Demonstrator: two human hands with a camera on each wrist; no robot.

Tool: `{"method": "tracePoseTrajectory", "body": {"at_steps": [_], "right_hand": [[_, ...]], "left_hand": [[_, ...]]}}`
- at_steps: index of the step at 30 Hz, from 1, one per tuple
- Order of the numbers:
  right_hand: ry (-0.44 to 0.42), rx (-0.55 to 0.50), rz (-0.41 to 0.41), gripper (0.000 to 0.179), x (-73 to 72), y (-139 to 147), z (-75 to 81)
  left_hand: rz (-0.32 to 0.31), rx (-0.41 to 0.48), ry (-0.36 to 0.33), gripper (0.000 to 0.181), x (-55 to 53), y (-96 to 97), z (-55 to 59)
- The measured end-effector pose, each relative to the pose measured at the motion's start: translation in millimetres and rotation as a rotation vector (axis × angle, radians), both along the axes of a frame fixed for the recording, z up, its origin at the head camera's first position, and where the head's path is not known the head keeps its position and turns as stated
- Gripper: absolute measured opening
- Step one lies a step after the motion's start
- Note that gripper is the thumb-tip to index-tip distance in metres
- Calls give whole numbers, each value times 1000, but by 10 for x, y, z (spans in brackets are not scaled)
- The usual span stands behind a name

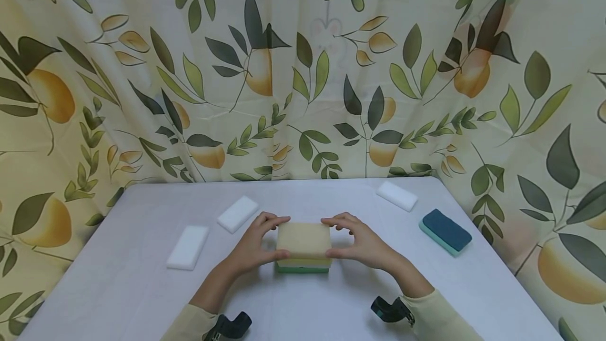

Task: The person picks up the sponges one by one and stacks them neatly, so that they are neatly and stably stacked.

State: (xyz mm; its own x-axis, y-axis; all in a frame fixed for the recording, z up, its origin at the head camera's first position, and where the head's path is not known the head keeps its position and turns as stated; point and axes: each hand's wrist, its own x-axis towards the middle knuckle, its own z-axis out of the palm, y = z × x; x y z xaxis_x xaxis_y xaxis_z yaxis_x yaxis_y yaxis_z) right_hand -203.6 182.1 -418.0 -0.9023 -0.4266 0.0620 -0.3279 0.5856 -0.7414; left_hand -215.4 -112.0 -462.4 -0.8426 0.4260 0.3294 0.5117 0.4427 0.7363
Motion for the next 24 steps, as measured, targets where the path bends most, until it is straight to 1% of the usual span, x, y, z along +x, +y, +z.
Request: {"method": "tracePoseTrajectory", "body": {"at_steps": [5, 9, 14, 18, 21, 24], "right_hand": [[32, 21, -23, 66, 2, 166, 2], [51, 43, -64, 66, -22, 333, 3], [99, 90, -140, 66, -43, 577, 21], [140, 125, -203, 67, -30, 808, 71], [152, 157, -257, 68, -22, 994, 122], [147, 202, -309, 72, -13, 1181, 160]], "left_hand": [[-4, 6, -4, 71, 5, -7, -2], [-2, 6, -6, 71, 10, -11, 3], [0, 13, -8, 69, 4, -15, 2], [-4, 13, -11, 69, 1, -13, -7], [-1, 8, -15, 69, 4, -12, -8], [8, -2, -17, 69, 10, -12, -7]]}}
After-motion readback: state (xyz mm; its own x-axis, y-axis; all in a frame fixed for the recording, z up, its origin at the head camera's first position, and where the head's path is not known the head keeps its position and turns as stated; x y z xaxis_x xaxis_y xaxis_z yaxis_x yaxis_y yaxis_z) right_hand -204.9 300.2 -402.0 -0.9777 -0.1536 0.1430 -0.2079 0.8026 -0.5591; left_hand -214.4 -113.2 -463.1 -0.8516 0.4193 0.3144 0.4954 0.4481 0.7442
